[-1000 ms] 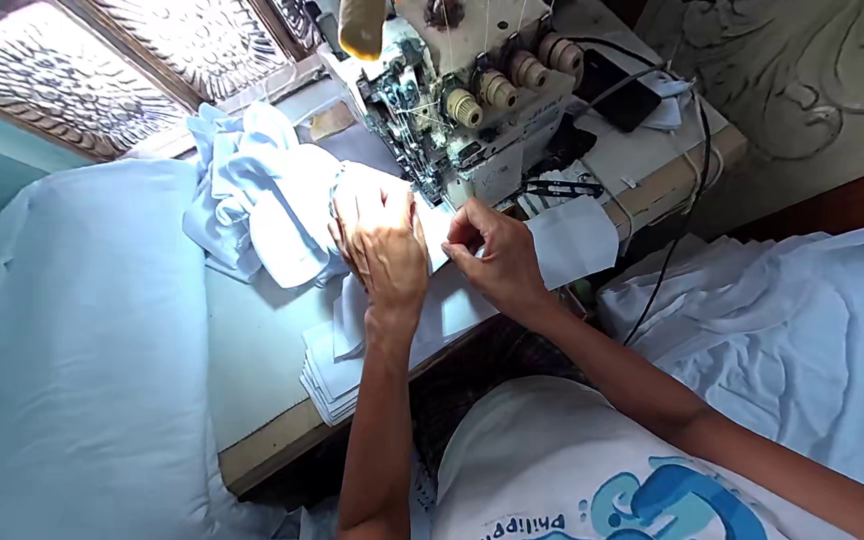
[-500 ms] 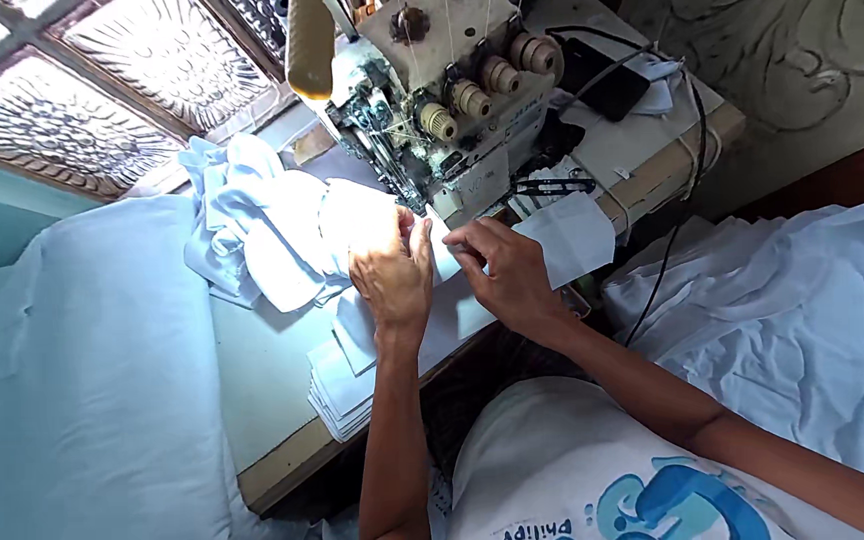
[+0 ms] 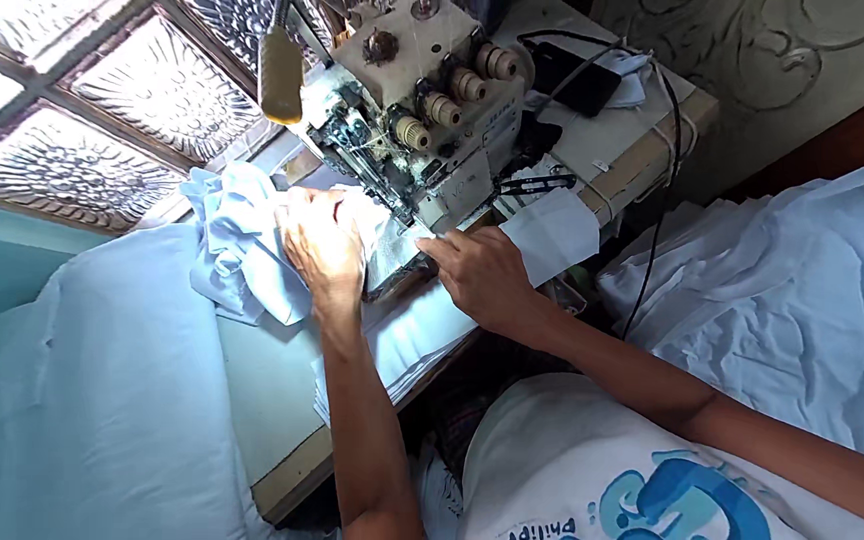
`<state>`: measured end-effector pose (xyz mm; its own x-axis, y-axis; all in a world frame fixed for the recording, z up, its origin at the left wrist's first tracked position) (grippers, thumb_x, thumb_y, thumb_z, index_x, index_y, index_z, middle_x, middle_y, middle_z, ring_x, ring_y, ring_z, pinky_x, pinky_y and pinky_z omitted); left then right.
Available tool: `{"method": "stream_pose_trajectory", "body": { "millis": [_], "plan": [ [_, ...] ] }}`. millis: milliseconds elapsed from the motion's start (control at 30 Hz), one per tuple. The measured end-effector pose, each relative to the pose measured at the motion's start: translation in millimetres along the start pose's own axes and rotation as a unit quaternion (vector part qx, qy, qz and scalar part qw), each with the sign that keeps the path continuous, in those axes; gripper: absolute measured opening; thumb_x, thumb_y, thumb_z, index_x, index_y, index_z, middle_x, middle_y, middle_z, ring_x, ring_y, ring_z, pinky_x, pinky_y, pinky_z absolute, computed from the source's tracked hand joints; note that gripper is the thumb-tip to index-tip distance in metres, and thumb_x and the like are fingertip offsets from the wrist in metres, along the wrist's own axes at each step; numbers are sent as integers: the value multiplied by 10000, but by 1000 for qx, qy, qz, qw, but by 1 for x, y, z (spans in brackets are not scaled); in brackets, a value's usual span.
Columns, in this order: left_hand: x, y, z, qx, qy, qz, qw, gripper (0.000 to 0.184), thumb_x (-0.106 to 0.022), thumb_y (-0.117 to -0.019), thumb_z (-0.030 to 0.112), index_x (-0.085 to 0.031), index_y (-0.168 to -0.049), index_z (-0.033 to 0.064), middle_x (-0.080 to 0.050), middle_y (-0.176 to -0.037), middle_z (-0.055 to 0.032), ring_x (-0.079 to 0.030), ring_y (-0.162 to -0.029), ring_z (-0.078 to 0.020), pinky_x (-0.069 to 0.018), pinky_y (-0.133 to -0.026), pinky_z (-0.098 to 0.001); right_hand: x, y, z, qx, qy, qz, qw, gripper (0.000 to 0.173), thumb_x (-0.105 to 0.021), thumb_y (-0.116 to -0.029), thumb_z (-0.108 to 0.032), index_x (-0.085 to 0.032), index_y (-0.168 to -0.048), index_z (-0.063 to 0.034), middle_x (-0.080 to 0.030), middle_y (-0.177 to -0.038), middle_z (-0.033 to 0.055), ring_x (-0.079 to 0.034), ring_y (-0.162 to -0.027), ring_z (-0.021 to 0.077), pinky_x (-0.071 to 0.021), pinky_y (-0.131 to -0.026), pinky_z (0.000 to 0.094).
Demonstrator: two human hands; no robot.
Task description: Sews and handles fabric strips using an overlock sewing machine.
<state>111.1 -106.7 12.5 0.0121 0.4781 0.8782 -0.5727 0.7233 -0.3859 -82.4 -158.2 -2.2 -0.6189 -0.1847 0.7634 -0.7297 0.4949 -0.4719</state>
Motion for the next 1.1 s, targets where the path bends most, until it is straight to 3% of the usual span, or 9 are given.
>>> {"method": "stream_pose_trajectory", "body": {
  "millis": [167, 233, 333, 433, 533, 633, 767, 1000, 1100],
  "plan": [
    [2, 7, -25, 13, 41, 42, 998, 325, -486, -1019, 139, -690, -1181, -54, -637, -1248, -294, -582, -1223, -431, -407, -1071, -541, 36, 25, 20, -24, -34, -10, 999, 208, -627, -954, -64, -766, -1110, -62, -701, -899, 134, -686, -797, 299, -539, -767, 490],
    [1, 26, -31, 19, 70, 59, 996, 350, -445, -1045, 127, -632, -1246, -90, -611, -1297, -307, -578, -1251, -410, -420, -1089, -485, 51, 37, 43, -81, -24, 11, 996, 221, -615, -972, -50, -751, -1146, -34, -714, -986, 179, -704, -827, 331, -558, -759, 515],
    [-12, 63, -45, 37, 63, 86, 994, 420, -345, -1094, 208, -549, -1388, -11, -561, -1411, -221, -537, -1332, -333, -411, -1131, -452, 64, 58, 90, -196, 6, 20, 980, 240, -596, -1021, -128, -686, -1218, -23, -655, -1126, 219, -691, -863, 357, -571, -712, 531],
    [-22, 76, -47, 57, -23, 68, 996, 420, -368, -1082, 174, -547, -1411, -15, -444, -1535, -246, -383, -1441, -446, -294, -1146, -628, 70, 67, 129, -325, -1, -5, 946, 405, -669, -997, -278, -633, -1242, 42, -637, -1198, 275, -676, -944, 437, -520, -778, 634],
    [-21, 83, -49, 90, -34, 3, 995, 423, -480, -1018, 78, -549, -1426, -10, -232, -1649, -282, -181, -1502, -558, -182, -1181, -699, 71, 74, 142, -408, -51, -57, 910, 559, -683, -980, -428, -596, -1289, 30, -698, -1057, 248, -683, -960, 443, -494, -825, 672],
    [-7, 80, -49, 103, -20, -26, 994, 406, -573, -955, 18, -602, -1356, -39, -349, -1565, -327, -390, -1402, -538, -352, -1112, -647, 63, 78, 144, -429, -140, -37, 892, 480, -705, -977, -361, -611, -1273, 4, -712, -982, 195, -684, -898, 367, -512, -817, 603],
    [3, 79, -64, 89, 0, -12, 996, 280, -609, -905, -49, -696, -1168, -82, -671, -1162, -316, -650, -1100, -452, -484, -975, -564, 61, 74, 139, -437, -189, 14, 879, 354, -758, -935, -152, -626, -1227, -2, -703, -966, 156, -675, -864, 298, -525, -812, 530],
    [77, 29, -70, 68, -91, 70, 991, 279, -563, -947, 49, -704, -1155, -72, -649, -1218, -324, -610, -1191, -474, -446, -1026, -583, 74, 69, 130, -397, -169, 49, 901, 279, -760, -919, -102, -653, -1150, 13, -710, -966, 166, -696, -877, 298, -545, -815, 511],
    [75, 2, -74, 65, -113, 100, 986, 302, -491, -970, 6, -699, -1179, -57, -616, -1276, -322, -547, -1267, -484, -400, -1082, -569, 74, 66, 126, -380, -127, 48, 915, 218, -719, -950, -98, -683, -1134, 12, -729, -956, 167, -711, -873, 313, -541, -812, 524]
  ]
}}
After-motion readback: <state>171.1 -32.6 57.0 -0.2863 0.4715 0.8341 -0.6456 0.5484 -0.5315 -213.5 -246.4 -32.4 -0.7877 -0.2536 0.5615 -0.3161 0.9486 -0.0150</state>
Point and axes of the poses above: each hand's wrist, its own y-axis away from the middle knuckle, its own x-axis out of the back of the hand, z = x × y, the point moved 1 cm from there along -y, towards the middle knuckle
